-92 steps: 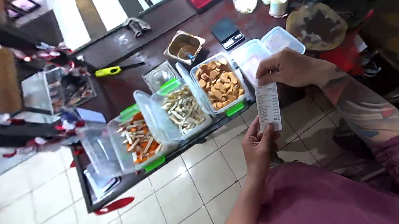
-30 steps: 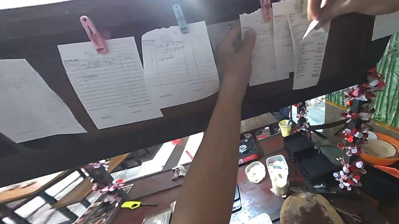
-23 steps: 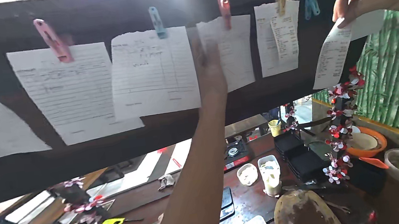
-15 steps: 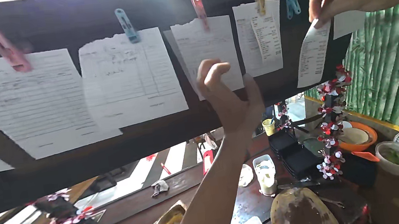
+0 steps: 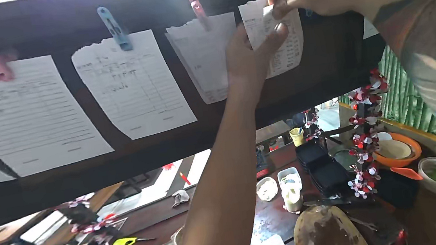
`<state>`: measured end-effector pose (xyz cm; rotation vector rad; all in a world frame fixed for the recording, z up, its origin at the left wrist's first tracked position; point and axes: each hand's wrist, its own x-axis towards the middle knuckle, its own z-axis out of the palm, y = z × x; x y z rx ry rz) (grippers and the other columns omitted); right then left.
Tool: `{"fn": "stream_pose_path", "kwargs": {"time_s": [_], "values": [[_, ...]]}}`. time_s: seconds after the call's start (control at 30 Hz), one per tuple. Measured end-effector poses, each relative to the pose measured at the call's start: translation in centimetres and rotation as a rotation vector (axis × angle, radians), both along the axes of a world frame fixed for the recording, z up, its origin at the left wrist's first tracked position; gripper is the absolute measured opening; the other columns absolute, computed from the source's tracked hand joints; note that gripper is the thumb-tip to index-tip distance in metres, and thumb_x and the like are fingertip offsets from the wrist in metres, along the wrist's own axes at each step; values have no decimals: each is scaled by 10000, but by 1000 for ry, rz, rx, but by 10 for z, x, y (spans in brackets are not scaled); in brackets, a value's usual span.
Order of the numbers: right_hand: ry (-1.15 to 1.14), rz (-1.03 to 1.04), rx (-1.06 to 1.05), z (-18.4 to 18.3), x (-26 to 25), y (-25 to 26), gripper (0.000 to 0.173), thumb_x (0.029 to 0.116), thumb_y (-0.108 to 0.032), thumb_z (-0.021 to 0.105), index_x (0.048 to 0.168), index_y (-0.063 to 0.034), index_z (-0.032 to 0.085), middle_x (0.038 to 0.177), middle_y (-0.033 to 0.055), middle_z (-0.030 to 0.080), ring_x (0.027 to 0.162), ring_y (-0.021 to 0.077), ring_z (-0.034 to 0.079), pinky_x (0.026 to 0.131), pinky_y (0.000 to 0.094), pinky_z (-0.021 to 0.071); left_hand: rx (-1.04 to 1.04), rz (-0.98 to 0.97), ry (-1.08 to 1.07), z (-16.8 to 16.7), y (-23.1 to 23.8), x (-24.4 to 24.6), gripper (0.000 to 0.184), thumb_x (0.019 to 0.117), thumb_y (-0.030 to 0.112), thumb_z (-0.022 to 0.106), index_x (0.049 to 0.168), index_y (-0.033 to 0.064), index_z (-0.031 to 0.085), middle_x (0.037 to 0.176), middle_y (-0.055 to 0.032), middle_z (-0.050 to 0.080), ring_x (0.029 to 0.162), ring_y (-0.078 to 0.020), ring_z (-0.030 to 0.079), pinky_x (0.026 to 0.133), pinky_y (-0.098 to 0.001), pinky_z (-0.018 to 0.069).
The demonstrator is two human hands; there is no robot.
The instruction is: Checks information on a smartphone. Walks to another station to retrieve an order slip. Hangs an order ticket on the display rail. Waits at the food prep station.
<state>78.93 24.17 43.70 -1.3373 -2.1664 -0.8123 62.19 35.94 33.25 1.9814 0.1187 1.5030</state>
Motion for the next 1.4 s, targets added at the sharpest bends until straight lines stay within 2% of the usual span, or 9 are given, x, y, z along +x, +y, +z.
{"fn": "stream_pose_path", "kwargs": {"time_s": [0.07, 0.2, 0.37, 0.5, 0.67, 0.8, 0.87, 1.1, 1.4], "values": [[-6, -26, 37, -3, -3, 5, 310, 996, -314, 663, 1299, -262, 625, 1107, -50, 707, 1040, 112, 671, 956, 405, 539, -2, 0, -39, 1, 1, 5, 443, 901, 278, 804, 1241, 33, 661, 1044, -95, 759, 931, -225, 754, 823, -420, 660], [19, -47, 134, -9, 0, 10, 326, 1021, -377, 613, 1336, -292, 620, 1175, -54, 694, 1087, 128, 662, 983, 421, 535, -8, 44, -98, 0, 3, 11, 339, 925, 223, 778, 1175, 13, 686, 992, -99, 768, 869, -227, 764, 782, -413, 668], [267, -175, 223, -14, 6, 0, 593, 992, -662, 483, 1123, -129, 705, 1003, 132, 689, 991, 307, 665, 879, 597, 499, 1, 75, -109, -3, 7, 12, 293, 953, 229, 747, 1145, 13, 701, 966, -98, 771, 841, -225, 767, 756, -414, 672], [266, -75, 167, -9, 17, 7, 415, 1007, -612, 507, 1202, -299, 697, 1102, -42, 714, 1079, 95, 659, 975, 432, 514, 11, 91, -112, -3, 6, 11, 280, 955, 219, 743, 1140, 12, 704, 954, -90, 773, 831, -216, 766, 750, -403, 671], [318, 187, 77, -5, 27, 14, 355, 953, -568, 651, 1062, -235, 708, 990, -118, 711, 937, -26, 669, 856, 230, 576, 54, 60, -97, -3, 12, 9, 275, 961, 218, 735, 1130, 3, 703, 946, -103, 769, 826, -226, 762, 748, -416, 666], [439, 297, 29, -6, 29, 21, 302, 931, -451, 740, 1052, -177, 704, 973, -85, 740, 922, 13, 707, 859, 236, 606, 59, 20, -79, -4, 12, 9, 266, 975, 190, 714, 1150, -9, 700, 960, -114, 769, 841, -234, 763, 761, -422, 666], [524, 266, 63, -6, 30, 23, 370, 918, -478, 746, 1111, -164, 715, 1013, -75, 740, 954, 14, 703, 878, 233, 600, 74, 18, -71, -5, 13, 9, 247, 981, 169, 704, 1146, -15, 700, 950, -117, 768, 829, -236, 763, 750, -419, 668], [663, 293, 140, -7, 20, 32, 324, 908, -458, 766, 1038, -162, 751, 967, -59, 753, 891, 36, 714, 815, 251, 609, 74, -3, -35, -9, 17, 12, 228, 990, 163, 691, 1128, -18, 702, 950, -118, 766, 826, -235, 761, 754, -420, 667], [607, 339, -26, -12, 3, 33, 452, 933, -410, 752, 1276, -142, 630, 1017, -48, 759, 885, 70, 739, 802, 273, 644, 97, 35, -28, -6, 19, 11, 229, 993, 182, 690, 1128, -2, 707, 946, -95, 769, 824, -209, 761, 746, -397, 667]]}}
